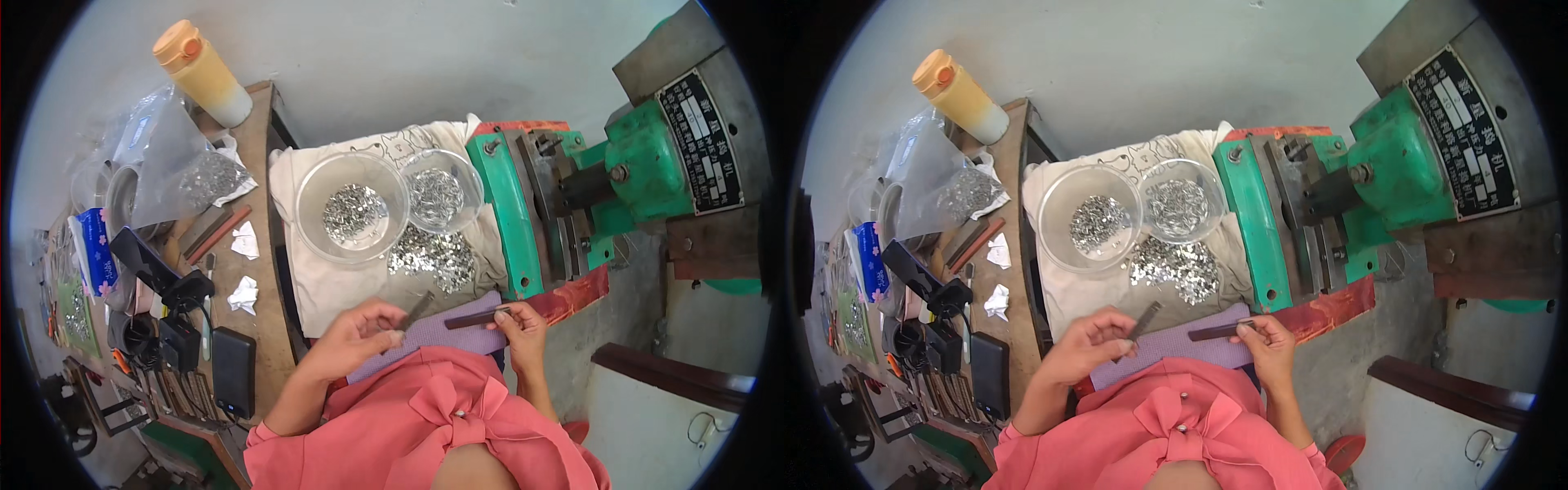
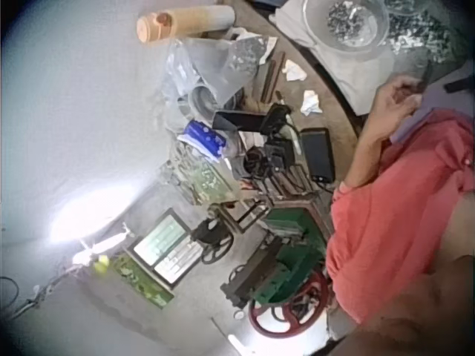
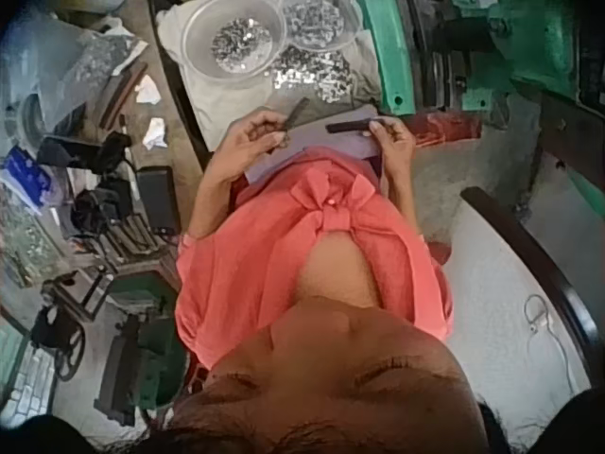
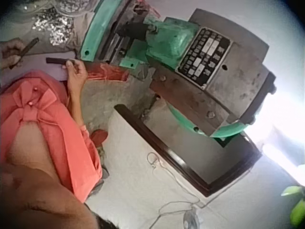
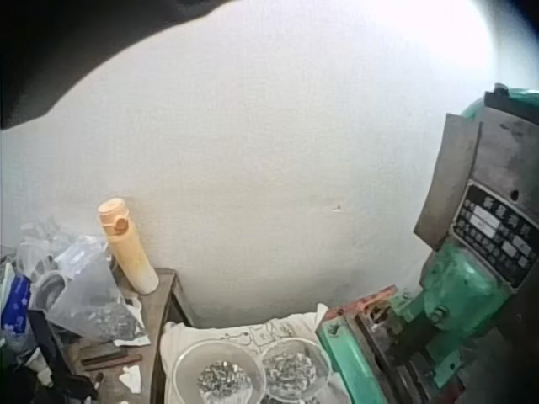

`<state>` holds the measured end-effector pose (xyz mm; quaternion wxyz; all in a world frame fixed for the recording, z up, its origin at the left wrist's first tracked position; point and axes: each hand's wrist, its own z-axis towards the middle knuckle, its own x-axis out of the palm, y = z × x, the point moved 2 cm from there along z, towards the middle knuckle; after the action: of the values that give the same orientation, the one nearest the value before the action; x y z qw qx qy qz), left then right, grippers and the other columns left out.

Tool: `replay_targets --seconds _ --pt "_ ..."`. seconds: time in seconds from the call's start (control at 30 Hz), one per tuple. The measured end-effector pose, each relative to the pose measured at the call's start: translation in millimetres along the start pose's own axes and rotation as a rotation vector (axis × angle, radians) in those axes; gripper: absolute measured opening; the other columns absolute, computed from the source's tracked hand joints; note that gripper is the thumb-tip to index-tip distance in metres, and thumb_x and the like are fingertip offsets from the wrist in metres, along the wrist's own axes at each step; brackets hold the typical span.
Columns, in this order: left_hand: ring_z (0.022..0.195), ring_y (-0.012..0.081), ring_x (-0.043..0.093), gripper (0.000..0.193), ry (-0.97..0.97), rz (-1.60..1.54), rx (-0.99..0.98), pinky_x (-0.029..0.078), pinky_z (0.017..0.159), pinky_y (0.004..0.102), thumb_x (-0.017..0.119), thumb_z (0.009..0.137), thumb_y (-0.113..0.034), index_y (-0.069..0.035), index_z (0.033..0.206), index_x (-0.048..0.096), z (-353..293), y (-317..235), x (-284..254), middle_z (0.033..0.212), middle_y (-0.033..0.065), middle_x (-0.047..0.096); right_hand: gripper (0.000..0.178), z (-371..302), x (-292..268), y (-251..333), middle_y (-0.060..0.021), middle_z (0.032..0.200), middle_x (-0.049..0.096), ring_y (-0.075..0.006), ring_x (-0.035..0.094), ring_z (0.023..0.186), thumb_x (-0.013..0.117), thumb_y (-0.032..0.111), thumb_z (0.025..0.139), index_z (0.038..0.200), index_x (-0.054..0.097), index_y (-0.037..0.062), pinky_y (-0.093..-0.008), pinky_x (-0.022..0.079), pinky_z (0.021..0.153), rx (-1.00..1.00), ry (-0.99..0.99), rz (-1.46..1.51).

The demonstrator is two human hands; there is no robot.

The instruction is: The person picks small metal components from a container and places them into a metal tray. They then use a green manual press machine to process the parts, operating the lever to apply pressure. The person repeats this cycle of picking, placing, and pressing throughout the video.

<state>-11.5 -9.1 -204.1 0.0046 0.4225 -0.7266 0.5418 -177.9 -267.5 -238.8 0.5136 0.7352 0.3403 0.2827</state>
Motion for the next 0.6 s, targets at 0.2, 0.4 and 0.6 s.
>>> replay_targets --seconds 0.2,0.4,0.6 --pt "0.08 0.0113 0.063 0.028 0.05 0.071 -0.279 0.053 0.072 0.0258 0.056 0.103 -0.014 0.005 0.124 0.059 9 50 17 0.091 0.0061 0.064 0.022 -4 -14 -5 -0.0053 0.08 0.069 -0.0093 0.062 0.067 0.076 0.008 0.089 0.107 0.067 -0.0016 -0.0257 0.052 0.063 -0.131 -0.2 -0.569" --pt "0.067 0.0148 0.063 0.025 -0.135 0.488 -0.197 0.052 0.063 0.0293 0.057 0.101 -0.014 0.004 0.116 0.064 11 34 18 0.071 0.0075 0.063 0.022 -10 -1 17 -0.0068 0.076 0.066 -0.0145 0.059 0.059 0.08 0.011 0.084 0.102 0.07 0.0019 -0.0293 0.048 0.056 -0.255 -0.253 -0.935" --pt "0.067 0.0174 0.063 0.032 -0.231 0.901 0.025 0.052 0.063 0.0323 0.074 0.088 -0.009 0.003 0.113 0.061 -1 20 7 0.075 0.0091 0.062 0.017 -5 43 31 -0.0063 0.078 0.066 -0.0243 0.065 0.068 0.079 0.007 0.081 0.096 0.074 0.0062 -0.0358 0.052 0.061 -0.669 -0.003 -0.86"
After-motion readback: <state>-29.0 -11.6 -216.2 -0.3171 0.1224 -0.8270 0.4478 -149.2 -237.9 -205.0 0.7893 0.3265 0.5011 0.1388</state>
